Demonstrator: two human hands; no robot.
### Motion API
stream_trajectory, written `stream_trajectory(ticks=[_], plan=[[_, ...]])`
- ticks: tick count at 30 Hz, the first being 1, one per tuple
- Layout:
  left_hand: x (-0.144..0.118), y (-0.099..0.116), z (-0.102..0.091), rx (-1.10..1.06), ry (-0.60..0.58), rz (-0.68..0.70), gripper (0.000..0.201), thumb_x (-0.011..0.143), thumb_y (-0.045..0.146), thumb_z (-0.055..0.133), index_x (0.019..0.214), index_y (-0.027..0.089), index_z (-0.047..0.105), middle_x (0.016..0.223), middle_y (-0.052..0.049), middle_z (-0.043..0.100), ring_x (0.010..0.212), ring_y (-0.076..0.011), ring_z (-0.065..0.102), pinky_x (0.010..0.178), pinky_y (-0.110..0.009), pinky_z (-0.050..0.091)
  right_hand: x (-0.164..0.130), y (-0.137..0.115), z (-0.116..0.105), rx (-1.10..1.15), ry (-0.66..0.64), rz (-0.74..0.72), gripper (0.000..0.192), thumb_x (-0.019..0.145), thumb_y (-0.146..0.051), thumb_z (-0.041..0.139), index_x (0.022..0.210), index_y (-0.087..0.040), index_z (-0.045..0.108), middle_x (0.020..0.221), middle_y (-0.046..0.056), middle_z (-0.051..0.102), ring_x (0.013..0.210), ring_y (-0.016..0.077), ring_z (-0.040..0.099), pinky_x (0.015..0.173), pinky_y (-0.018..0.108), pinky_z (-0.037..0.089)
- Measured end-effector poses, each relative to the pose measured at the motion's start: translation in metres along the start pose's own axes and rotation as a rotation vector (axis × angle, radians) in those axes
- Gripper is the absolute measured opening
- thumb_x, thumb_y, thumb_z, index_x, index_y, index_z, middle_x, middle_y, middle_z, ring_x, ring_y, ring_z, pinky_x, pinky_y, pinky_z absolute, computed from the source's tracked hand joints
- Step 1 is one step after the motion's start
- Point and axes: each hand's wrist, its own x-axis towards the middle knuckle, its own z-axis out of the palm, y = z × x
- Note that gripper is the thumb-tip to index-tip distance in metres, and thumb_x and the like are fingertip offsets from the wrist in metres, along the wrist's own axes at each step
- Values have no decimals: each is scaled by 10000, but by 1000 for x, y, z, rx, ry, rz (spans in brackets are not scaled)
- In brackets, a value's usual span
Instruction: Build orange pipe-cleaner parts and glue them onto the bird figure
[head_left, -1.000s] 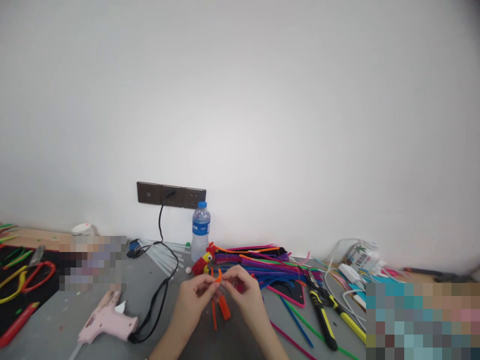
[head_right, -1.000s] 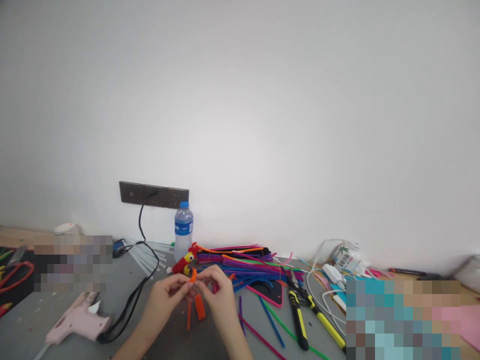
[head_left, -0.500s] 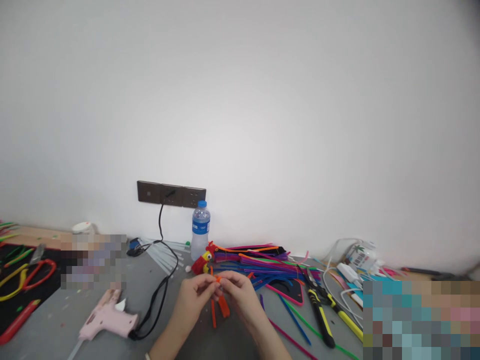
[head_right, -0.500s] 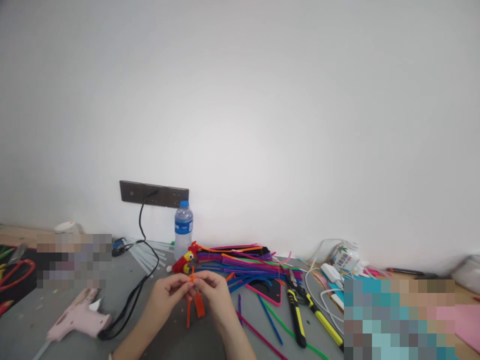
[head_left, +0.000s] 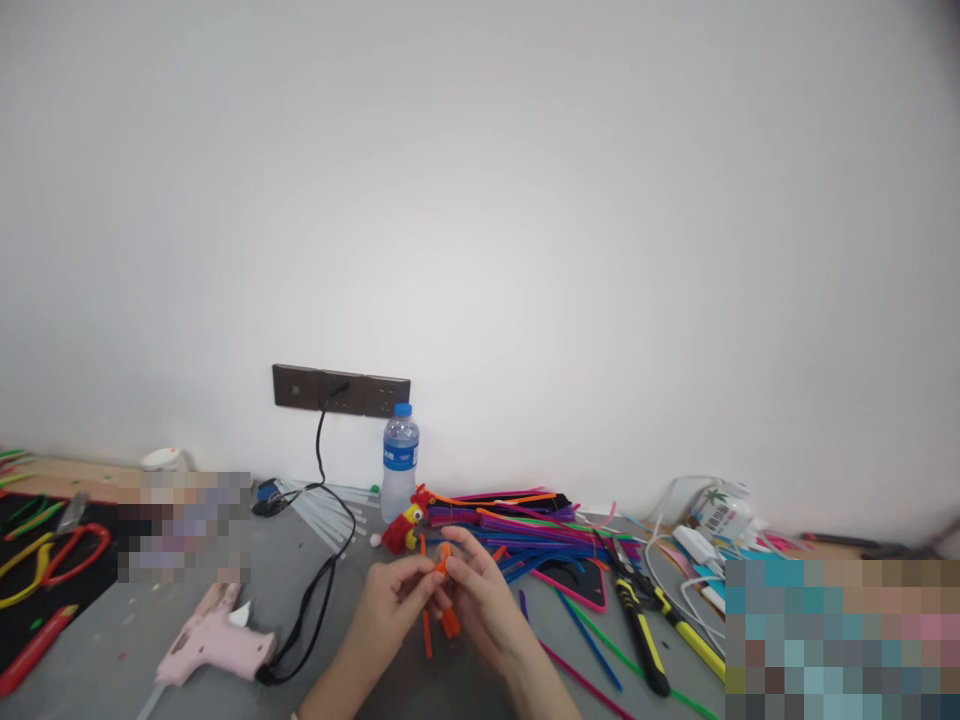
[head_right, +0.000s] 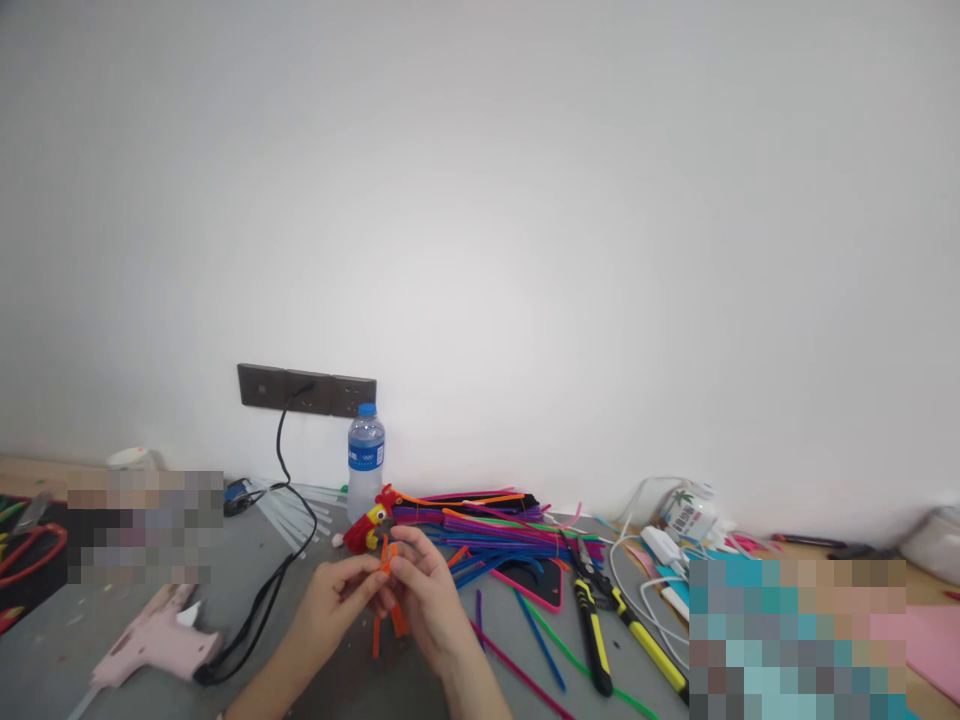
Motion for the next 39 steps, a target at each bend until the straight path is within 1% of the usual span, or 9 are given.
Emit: stream_trajectory(ticks=[6, 10, 15, 17, 20, 22, 27, 34, 39], plan=[[-1, 4, 1, 20, -62, 6, 327, 911, 368, 527, 746, 150, 708, 585, -34, 719, 539, -156, 664, 560, -205, 520, -2, -2, -3, 3, 8, -2, 339, 697, -266, 803, 953, -246, 581, 695, -68, 591, 407, 92, 539, 404, 229, 459], [-1, 4, 2, -4, -45, 18, 302, 903, 367, 543, 755, 153, 696, 580, -28, 719, 540, -158, 671, 569, -209, 524, -3, -3, 0, -3, -1, 7, 342, 709, -303, 794, 961, -252, 568, 709, -67, 601, 390, 88, 538, 382, 216, 444], [-1, 0, 2, -23, -21, -22, 301, 885, 393, 555, 810, 152, 719, 627, -40, 739, 559, -171, 685, 573, -227, 545, -1, -3, 0, -37, 2, -3, 306, 718, -327, 779, 937, -258, 575, 696, -69, 592, 387, 86, 506, 389, 226, 435], [-1, 0, 2, -5, 11, -41, 307, 880, 401, 556, 803, 152, 719, 624, -40, 741, 563, -175, 691, 574, -227, 549, 1, -3, -3, -129, 60, -69, 279, 701, -318, 791, 895, -236, 606, 696, -56, 602, 450, 98, 531, 442, 230, 448], [1, 2, 2, -5, 86, -78, 309, 861, 414, 569, 774, 153, 710, 599, -38, 739, 547, -182, 694, 557, -230, 551, 3, -7, -10, -359, 204, -203, 239, 661, -328, 820, 791, -191, 674, 687, -18, 638, 608, 130, 579, 573, 235, 469], [2, 3, 2, -12, 120, -93, 303, 845, 417, 586, 767, 152, 711, 581, -36, 734, 542, -188, 694, 549, -235, 554, 5, -9, -14, -483, 243, -226, 252, 632, -373, 829, 735, -176, 710, 664, 3, 659, 631, 150, 584, 613, 255, 470], [2, 3, 1, -8, 100, -74, 306, 852, 404, 578, 765, 153, 730, 573, -35, 725, 540, -185, 690, 549, -235, 556, 5, -11, -16, -566, 206, -182, 272, 602, -413, 836, 679, -173, 733, 669, 39, 705, 644, 191, 622, 645, 301, 487], [1, 0, 1, 20, 71, -52, 293, 872, 372, 561, 766, 152, 724, 580, -39, 716, 542, -178, 680, 548, -227, 543, 7, -6, -18, -588, 167, -222, 296, 609, -423, 835, 779, -191, 763, 727, 49, 721, 673, 190, 633, 625, 285, 491], [-1, 0, 1, 48, 31, -4, 317, 898, 371, 519, 775, 159, 721, 608, -39, 715, 565, -175, 684, 572, -225, 547, 5, -8, -18, -543, 117, -172, 260, 620, -397, 834, 768, -194, 769, 736, 43, 709, 672, 183, 625, 638, 288, 497]])
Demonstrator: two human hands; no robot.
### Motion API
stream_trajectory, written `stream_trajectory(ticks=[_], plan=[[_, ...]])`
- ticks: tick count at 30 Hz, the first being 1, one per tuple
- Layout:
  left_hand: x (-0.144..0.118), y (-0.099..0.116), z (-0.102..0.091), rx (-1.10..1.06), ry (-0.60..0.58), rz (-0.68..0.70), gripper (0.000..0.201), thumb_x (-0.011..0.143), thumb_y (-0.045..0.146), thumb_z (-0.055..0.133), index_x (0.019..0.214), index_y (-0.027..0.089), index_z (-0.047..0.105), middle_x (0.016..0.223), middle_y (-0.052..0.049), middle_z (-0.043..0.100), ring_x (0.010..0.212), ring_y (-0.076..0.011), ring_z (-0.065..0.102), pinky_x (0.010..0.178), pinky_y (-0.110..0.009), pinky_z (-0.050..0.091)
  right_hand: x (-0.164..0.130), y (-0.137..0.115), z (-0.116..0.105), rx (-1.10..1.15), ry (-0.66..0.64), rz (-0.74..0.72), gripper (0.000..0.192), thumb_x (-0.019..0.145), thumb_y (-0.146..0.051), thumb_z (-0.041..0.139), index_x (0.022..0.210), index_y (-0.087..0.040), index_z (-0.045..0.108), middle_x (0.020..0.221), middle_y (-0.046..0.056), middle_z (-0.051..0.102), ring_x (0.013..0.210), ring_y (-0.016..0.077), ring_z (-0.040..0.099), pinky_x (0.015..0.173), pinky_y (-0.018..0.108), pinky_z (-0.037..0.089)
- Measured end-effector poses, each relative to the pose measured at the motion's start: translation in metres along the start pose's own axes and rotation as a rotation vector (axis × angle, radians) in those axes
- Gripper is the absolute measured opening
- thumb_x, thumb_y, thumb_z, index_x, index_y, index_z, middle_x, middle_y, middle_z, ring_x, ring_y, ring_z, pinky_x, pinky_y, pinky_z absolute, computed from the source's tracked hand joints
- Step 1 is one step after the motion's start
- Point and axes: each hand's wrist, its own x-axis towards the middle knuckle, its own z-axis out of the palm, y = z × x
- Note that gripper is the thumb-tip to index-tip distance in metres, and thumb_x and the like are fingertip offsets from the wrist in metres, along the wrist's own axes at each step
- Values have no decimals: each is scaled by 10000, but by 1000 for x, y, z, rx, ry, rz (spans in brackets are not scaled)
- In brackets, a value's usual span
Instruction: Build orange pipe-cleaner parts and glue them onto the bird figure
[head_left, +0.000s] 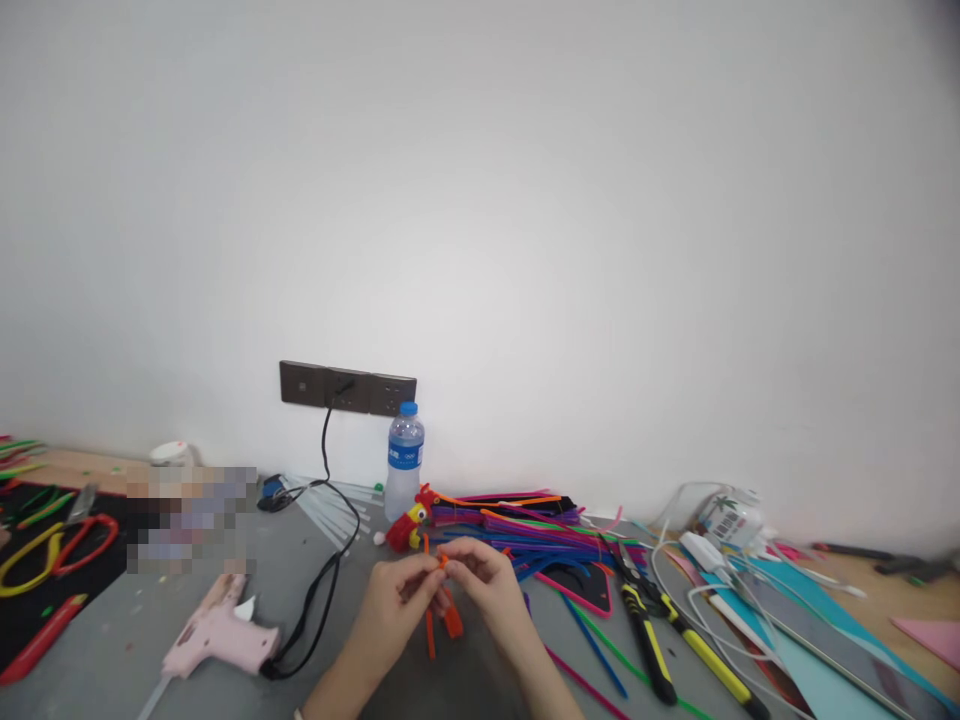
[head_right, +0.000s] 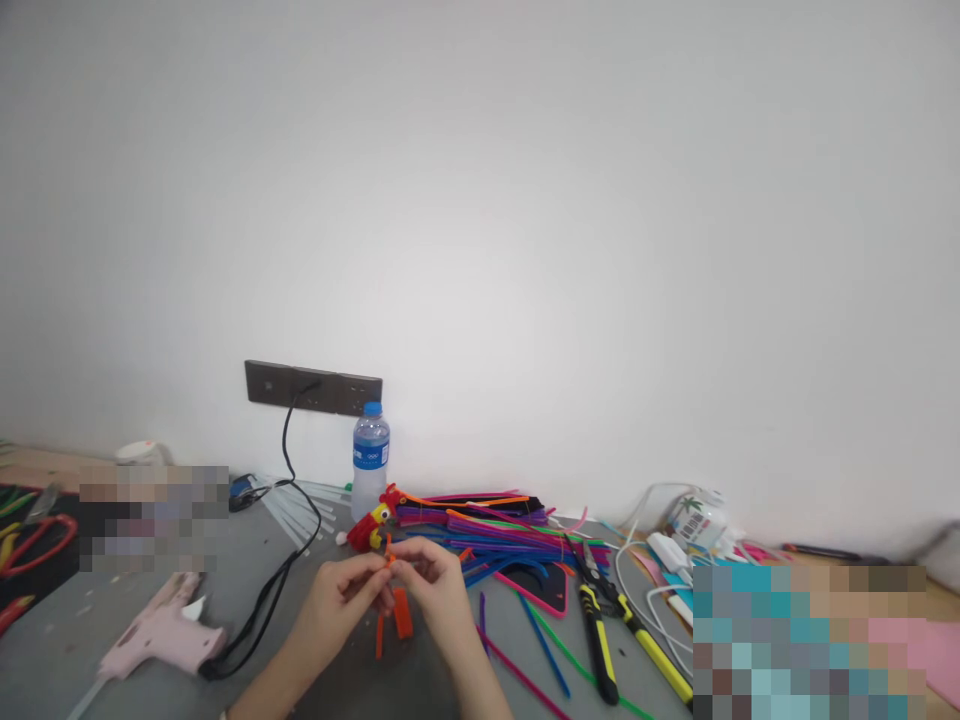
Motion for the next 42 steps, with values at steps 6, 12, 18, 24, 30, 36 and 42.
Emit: stream_trajectory(ticks=[6, 12, 18, 24, 30, 36, 42], plan=[[-1, 12, -1, 156, 19, 124, 291, 905, 317, 500, 763, 186, 718, 643, -37, 725, 597, -175, 683, 598, -215, 525, -4, -11, 6, 155, -100, 16, 168, 669, -331, 809, 772, -213, 751, 678, 3, 653, 547, 144, 578, 555, 278, 483], [-2, 12, -4, 255, 57, 175, 252, 892, 276, 524, 758, 207, 727, 641, -20, 735, 602, -176, 691, 603, -208, 501, -4, -13, 7, 117, -96, -25, 130, 656, -331, 813, 716, -225, 766, 732, 21, 644, 619, 161, 591, 584, 278, 500], [-2, 4, -3, 235, 142, 122, 216, 852, 291, 570, 731, 194, 720, 635, -17, 749, 593, -182, 706, 578, -195, 508, -3, -8, 7, 88, -57, -62, 99, 662, -332, 805, 688, -240, 780, 768, 36, 653, 684, 174, 607, 615, 278, 506], [1, -1, -4, 191, 244, 18, 187, 769, 324, 655, 648, 185, 686, 564, -6, 729, 527, -183, 687, 515, -200, 515, -5, -10, 12, 91, -63, -89, 101, 677, -330, 794, 675, -232, 769, 717, 37, 680, 659, 189, 616, 617, 299, 507], [-1, -2, -4, 161, 321, 64, 139, 738, 325, 695, 708, 192, 670, 646, -8, 728, 571, -181, 693, 552, -215, 552, -5, -9, 12, 45, -44, -95, 131, 692, -333, 783, 671, -208, 751, 721, 43, 709, 709, 200, 628, 681, 300, 490], [-3, -3, -2, 242, 339, 171, 76, 765, 266, 671, 727, 205, 693, 667, -11, 732, 575, -169, 689, 574, -210, 558, -6, -11, 12, 37, -11, -57, 182, 686, -361, 788, 682, -189, 730, 713, 39, 691, 689, 189, 604, 653, 287, 473], [-1, -3, -2, 204, 273, 148, 69, 783, 226, 632, 765, 193, 690, 692, -22, 731, 609, -174, 693, 581, -213, 553, -6, -7, 10, 98, 26, -46, 185, 696, -367, 787, 718, -195, 723, 714, 26, 672, 686, 172, 592, 664, 275, 459]])
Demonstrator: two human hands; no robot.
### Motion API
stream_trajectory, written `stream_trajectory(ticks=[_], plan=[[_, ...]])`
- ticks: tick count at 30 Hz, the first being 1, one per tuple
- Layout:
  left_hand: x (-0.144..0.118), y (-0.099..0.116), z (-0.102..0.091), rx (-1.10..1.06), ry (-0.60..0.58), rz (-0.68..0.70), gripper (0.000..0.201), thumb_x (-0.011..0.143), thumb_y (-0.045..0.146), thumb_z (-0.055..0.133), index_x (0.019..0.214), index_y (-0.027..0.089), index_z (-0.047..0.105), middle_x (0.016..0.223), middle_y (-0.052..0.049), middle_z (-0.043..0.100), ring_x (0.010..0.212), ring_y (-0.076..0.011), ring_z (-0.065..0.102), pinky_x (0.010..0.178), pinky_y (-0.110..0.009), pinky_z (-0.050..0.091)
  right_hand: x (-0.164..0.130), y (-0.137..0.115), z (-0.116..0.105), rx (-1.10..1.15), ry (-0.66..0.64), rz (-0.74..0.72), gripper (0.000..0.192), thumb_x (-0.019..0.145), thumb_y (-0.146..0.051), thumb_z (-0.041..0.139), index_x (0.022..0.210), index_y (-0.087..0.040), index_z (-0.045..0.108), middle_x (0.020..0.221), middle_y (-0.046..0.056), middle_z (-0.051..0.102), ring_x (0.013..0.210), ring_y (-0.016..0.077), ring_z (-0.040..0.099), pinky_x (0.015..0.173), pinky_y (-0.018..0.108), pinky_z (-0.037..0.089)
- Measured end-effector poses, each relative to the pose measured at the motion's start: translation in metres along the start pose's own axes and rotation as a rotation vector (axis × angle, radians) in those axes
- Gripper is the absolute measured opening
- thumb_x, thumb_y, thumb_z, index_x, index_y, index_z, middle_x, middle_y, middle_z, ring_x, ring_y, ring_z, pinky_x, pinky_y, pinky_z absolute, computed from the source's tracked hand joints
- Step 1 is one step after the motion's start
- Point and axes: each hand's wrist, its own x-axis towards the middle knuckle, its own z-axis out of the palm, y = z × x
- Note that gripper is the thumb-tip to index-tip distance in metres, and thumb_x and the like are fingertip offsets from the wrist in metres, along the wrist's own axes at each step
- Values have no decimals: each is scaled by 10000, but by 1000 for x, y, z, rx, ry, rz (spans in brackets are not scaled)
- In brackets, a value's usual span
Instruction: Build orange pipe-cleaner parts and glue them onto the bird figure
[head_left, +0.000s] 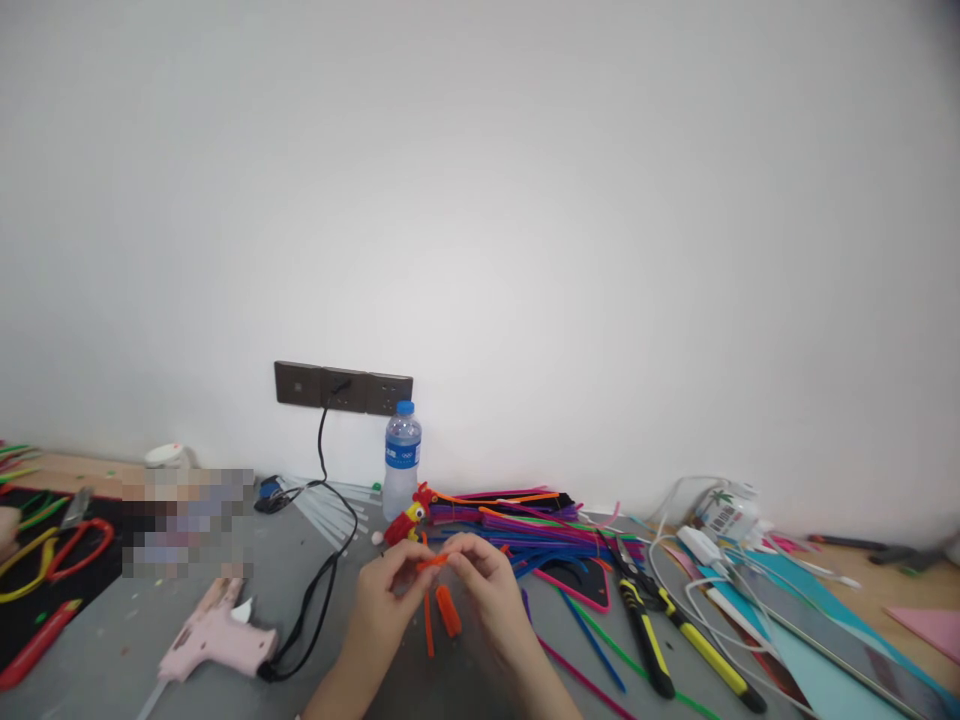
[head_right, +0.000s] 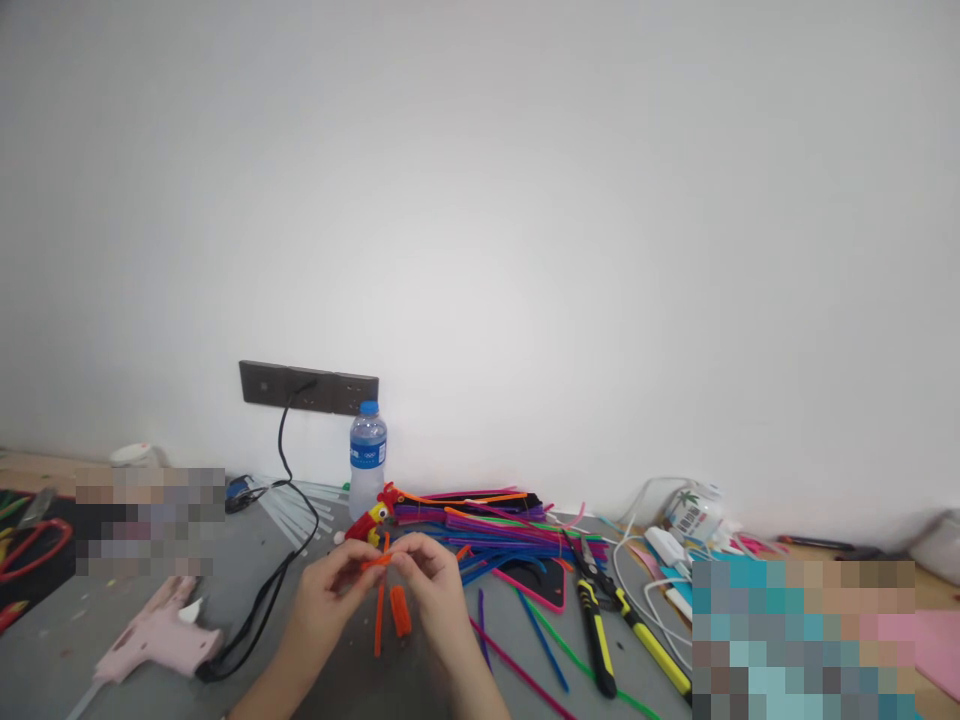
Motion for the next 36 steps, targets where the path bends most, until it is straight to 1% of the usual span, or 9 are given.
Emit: stream_trajectory(ticks=[6, 11, 14, 17, 20, 23, 26, 30, 36], plan=[[3, 5, -1, -12, 9, 37, 104, 799, 240, 615, 723, 184, 658, 699, -22, 684, 654, -171, 658, 580, -207, 529, 3, -1, -6, -83, 4, 43, 228, 662, -385, 805, 717, -180, 720, 712, 35, 685, 678, 178, 591, 663, 279, 453], [4, 5, -2, 10, -29, 27, 80, 784, 209, 606, 721, 190, 653, 712, -16, 669, 650, -167, 637, 594, -218, 503, 5, -4, -11, -237, -38, -2, 271, 654, -416, 794, 695, -165, 703, 683, 29, 659, 653, 173, 564, 635, 270, 431], [5, 5, -2, -41, -71, -57, 73, 774, 231, 632, 723, 187, 659, 717, -12, 665, 636, -163, 614, 597, -225, 479, 3, -9, -10, -304, -70, -6, 279, 714, -433, 745, 704, -161, 687, 683, 28, 643, 670, 175, 554, 645, 270, 420], [6, 2, -1, -212, -104, -195, 120, 766, 292, 661, 732, 177, 660, 714, -7, 643, 660, -168, 599, 601, -226, 468, 2, -11, -8, -292, -92, 4, 297, 745, -454, 714, 721, -163, 664, 683, 20, 618, 658, 165, 541, 627, 263, 410], [7, -3, 2, -384, -74, -307, 175, 714, 328, 730, 727, 167, 663, 693, 6, 621, 662, -156, 571, 610, -216, 446, 2, -8, -7, -303, -72, -28, 301, 741, -460, 711, 712, -165, 656, 680, 22, 603, 650, 163, 528, 613, 266, 403], [7, -9, 4, -509, -49, -397, 221, 665, 338, 784, 754, 157, 694, 725, -3, 640, 688, -152, 558, 632, -214, 435, 4, -5, -8, -353, -43, -73, 253, 732, -412, 713, 693, -167, 667, 677, 31, 620, 670, 178, 542, 633, 280, 415], [5, -12, 6, -615, -83, -488, 247, 654, 346, 803, 774, 147, 718, 742, -16, 656, 688, -151, 554, 639, -225, 435, 4, -8, -8, -401, -37, -97, 155, 739, -316, 696, 689, -171, 674, 687, 33, 644, 694, 191, 572, 655, 285, 428], [4, -13, 7, -682, -91, -505, 222, 669, 325, 805, 757, 135, 733, 731, -26, 674, 712, -152, 562, 686, -232, 438, 0, -15, -3, -465, -45, -158, 72, 746, -193, 653, 676, -182, 667, 705, 24, 644, 714, 189, 595, 683, 282, 443], [4, -11, 12, -865, 1, -568, 232, 605, 305, 854, 737, 154, 738, 726, -12, 678, 687, -140, 586, 672, -233, 470, -1, -7, 0, -520, -56, -277, 120, 758, -125, 604, 663, -197, 602, 714, 7, 611, 713, 174, 589, 670, 269, 451]])
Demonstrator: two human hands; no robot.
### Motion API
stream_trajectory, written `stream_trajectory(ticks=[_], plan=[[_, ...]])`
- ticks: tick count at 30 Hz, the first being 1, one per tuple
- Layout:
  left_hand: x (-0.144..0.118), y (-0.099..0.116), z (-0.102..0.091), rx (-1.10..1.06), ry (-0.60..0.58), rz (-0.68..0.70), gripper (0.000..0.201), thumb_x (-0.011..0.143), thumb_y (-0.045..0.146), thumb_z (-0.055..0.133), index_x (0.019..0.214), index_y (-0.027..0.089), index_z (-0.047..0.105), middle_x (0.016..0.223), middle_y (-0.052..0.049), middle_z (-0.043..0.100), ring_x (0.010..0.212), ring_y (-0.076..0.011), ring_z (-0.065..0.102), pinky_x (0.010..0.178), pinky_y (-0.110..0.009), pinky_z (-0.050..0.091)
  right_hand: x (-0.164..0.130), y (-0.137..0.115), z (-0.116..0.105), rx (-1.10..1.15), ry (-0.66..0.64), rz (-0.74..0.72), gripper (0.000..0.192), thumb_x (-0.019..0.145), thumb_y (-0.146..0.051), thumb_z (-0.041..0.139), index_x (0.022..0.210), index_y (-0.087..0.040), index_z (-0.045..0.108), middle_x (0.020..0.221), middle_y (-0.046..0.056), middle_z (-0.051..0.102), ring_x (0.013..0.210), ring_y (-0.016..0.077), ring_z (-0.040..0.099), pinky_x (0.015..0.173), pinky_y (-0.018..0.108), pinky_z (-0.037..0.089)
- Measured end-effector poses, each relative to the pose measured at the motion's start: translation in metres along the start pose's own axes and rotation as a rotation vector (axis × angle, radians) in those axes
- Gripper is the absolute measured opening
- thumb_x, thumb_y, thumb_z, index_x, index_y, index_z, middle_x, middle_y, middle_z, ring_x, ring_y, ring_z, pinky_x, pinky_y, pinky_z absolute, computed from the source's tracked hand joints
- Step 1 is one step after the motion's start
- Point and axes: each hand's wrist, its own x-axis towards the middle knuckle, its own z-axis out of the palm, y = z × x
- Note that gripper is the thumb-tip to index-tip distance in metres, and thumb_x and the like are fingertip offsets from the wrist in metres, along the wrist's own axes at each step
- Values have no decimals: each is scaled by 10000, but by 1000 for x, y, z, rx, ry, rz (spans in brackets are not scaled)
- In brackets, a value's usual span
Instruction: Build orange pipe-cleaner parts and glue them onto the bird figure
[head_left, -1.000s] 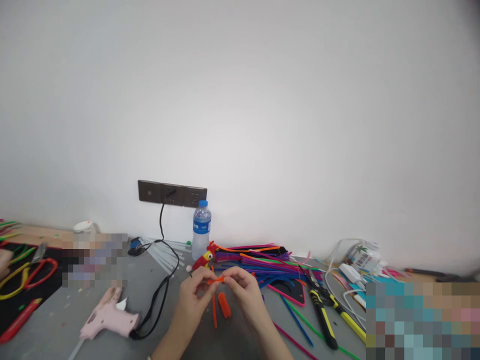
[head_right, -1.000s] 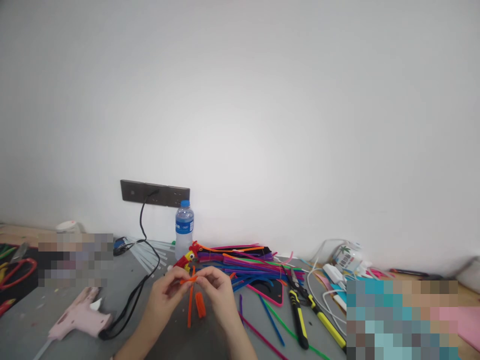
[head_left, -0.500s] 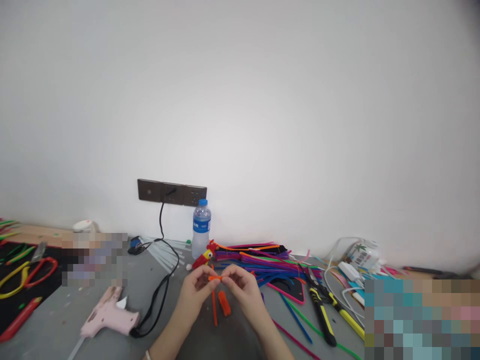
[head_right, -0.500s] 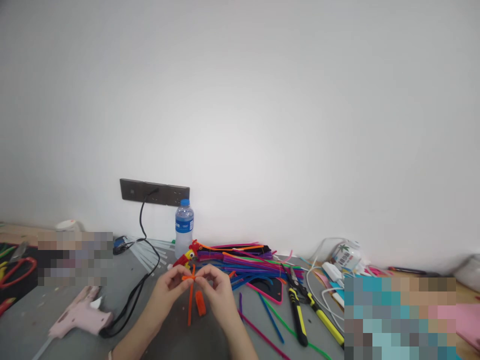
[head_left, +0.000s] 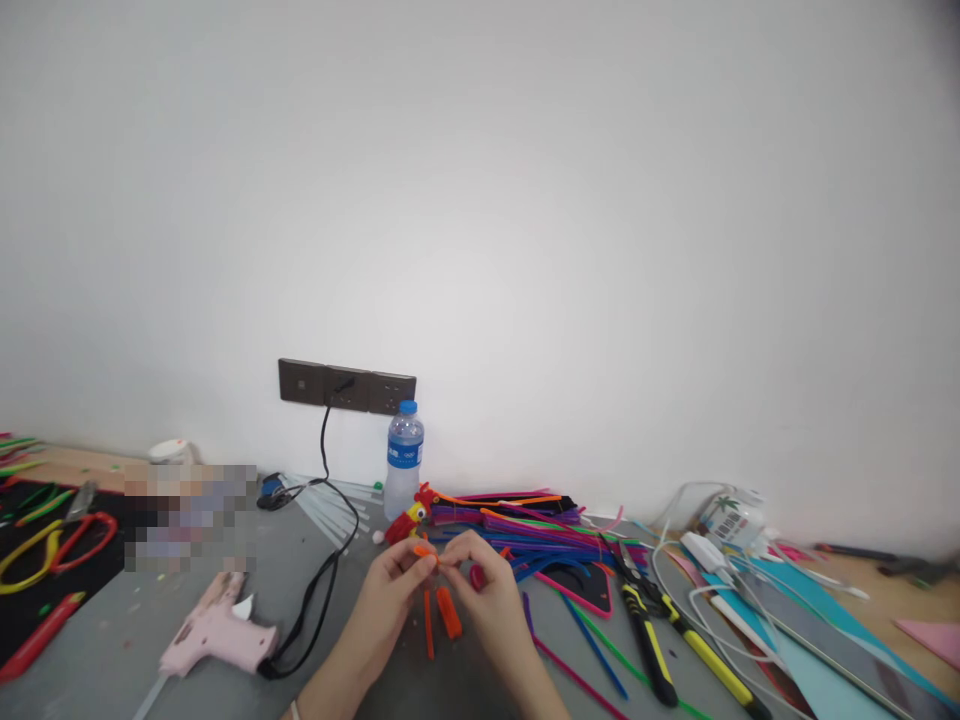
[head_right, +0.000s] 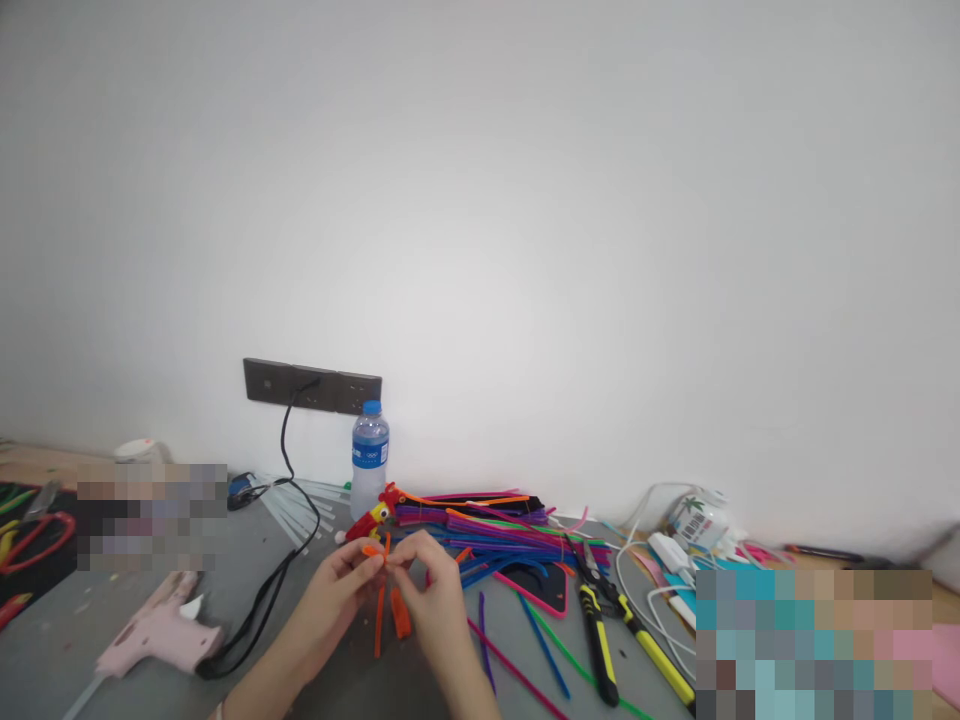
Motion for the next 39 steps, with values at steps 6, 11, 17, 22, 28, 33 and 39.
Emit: stream_trajectory(ticks=[6, 11, 17, 22, 28, 33, 39], plan=[[2, 4, -2, -28, 96, 45, 269, 568, 321, 871, 702, 137, 728, 761, -31, 695, 720, -142, 606, 677, -224, 496, -6, 8, 6, -298, -45, 66, 108, 753, -100, 572, 782, -204, 583, 801, 25, 626, 801, 210, 585, 760, 340, 456], [8, 8, -8, 18, 206, 99, 385, 528, 288, 889, 819, 159, 672, 659, 14, 677, 614, -108, 579, 601, -189, 456, -18, 8, 13, -716, -224, 105, 97, 711, -151, 664, 749, -229, 621, 980, 40, 646, 1002, 278, 558, 1049, 578, 231], [6, 11, -4, 164, 220, 139, 335, 531, 327, 867, 656, 168, 601, 541, 64, 586, 526, -95, 518, 531, -177, 389, -23, 7, 12, -867, -278, 150, 79, 725, -152, 624, 753, -215, 663, 1100, 87, 638, 1133, 310, 512, 1087, 650, 10], [7, 13, -6, 250, 265, 192, 309, 541, 376, 845, 659, 157, 662, 619, 22, 641, 611, -139, 562, 601, -212, 434, -17, 9, 9, -804, -153, 175, 161, 636, -65, 609, 560, -207, 599, 977, 57, 680, 997, 280, 572, 1060, 638, 100], [8, 12, -9, 197, 261, 159, 331, 530, 378, 860, 694, 153, 680, 622, 7, 668, 598, -141, 572, 587, -218, 446, -1, 16, -16, -260, -92, 397, 169, 665, -210, 622, 534, -205, 516, 514, -14, 541, 520, 153, 479, 567, 288, 378], [6, 11, -7, 174, 196, 110, 318, 548, 364, 860, 688, 155, 665, 606, 20, 656, 587, -126, 575, 589, -210, 458, 1, 5, -35, 205, -134, 528, 243, 677, -357, 691, 665, -191, 514, 510, -51, 542, 425, 73, 337, 446, 200, 226], [9, 6, -10, 233, 125, 61, 317, 562, 369, 853, 672, 160, 643, 613, 24, 649, 594, -125, 588, 589, -207, 460, -4, -14, -54, 374, -274, 697, 278, 703, -313, 701, 916, -174, 588, 592, -63, 557, 417, 46, 284, 416, 184, 151]])
